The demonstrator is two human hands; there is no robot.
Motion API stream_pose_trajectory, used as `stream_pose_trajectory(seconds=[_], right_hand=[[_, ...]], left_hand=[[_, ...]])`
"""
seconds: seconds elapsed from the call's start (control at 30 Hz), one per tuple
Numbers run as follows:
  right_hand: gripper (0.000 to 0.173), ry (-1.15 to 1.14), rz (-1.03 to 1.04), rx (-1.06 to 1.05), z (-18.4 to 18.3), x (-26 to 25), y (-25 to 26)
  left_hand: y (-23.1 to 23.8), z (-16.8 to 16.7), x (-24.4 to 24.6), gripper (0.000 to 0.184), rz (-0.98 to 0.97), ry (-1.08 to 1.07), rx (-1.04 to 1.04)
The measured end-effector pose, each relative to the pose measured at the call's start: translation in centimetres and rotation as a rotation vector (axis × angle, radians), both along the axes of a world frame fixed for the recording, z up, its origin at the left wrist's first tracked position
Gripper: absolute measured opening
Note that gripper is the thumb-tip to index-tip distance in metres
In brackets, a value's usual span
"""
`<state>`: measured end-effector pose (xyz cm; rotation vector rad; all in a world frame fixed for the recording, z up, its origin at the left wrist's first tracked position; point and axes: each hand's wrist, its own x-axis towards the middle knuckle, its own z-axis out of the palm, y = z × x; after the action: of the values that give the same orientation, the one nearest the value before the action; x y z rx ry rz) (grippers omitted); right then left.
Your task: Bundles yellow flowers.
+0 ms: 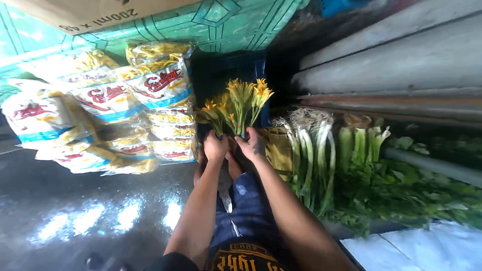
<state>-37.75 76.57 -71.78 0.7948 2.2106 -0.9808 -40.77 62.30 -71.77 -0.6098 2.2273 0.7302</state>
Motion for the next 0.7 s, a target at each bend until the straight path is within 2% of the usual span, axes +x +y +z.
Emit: stream_pose_trajectory(seconds=[0.1,0.2,0.27,0.37,0.43,0.5,0.57,0.7], right_hand=[[0.057,0.079,-0.057,-0.006,0.6,0.7,0.2],[0.042,0.265,-0.172,0.047,0.9,1.1,0.4],[0.038,0.270,-0.238,0.096,0.9,0.7,0.8],[0.044,0.154,-0.267,0.156,0.2,-0.5,1.8],[0.047,0.086,-0.217,0.171,-0.4,-1.6,2.3],[0.040,0.062,-0.176,0.148,-0.9,-2.3,2.6],[0.033,0.103,-0.211,0.120,-1.0,-2.7,2.9],[0.034,0.245,-0.243,0.156,1.0,-3.1,3.3]], left_hand=[[-1.3,-0.9,0.7,0.031,0.142,0.095,0.237],[-1.9,-1.9,1.7,0.031,0.366,0.116,0.469],[-2.0,-2.3,2.0,0.032,0.430,0.122,0.510],[-1.9,-3.1,2.1,0.037,0.425,0.084,0.433],[-1.6,-2.9,1.4,0.036,0.380,0.050,0.337],[-1.3,-1.6,0.3,0.039,0.266,-0.012,0.225],[-1.1,-0.8,-0.4,0.044,0.173,-0.043,0.137],[-0.2,0.5,0.1,0.061,0.080,0.019,-0.066]])
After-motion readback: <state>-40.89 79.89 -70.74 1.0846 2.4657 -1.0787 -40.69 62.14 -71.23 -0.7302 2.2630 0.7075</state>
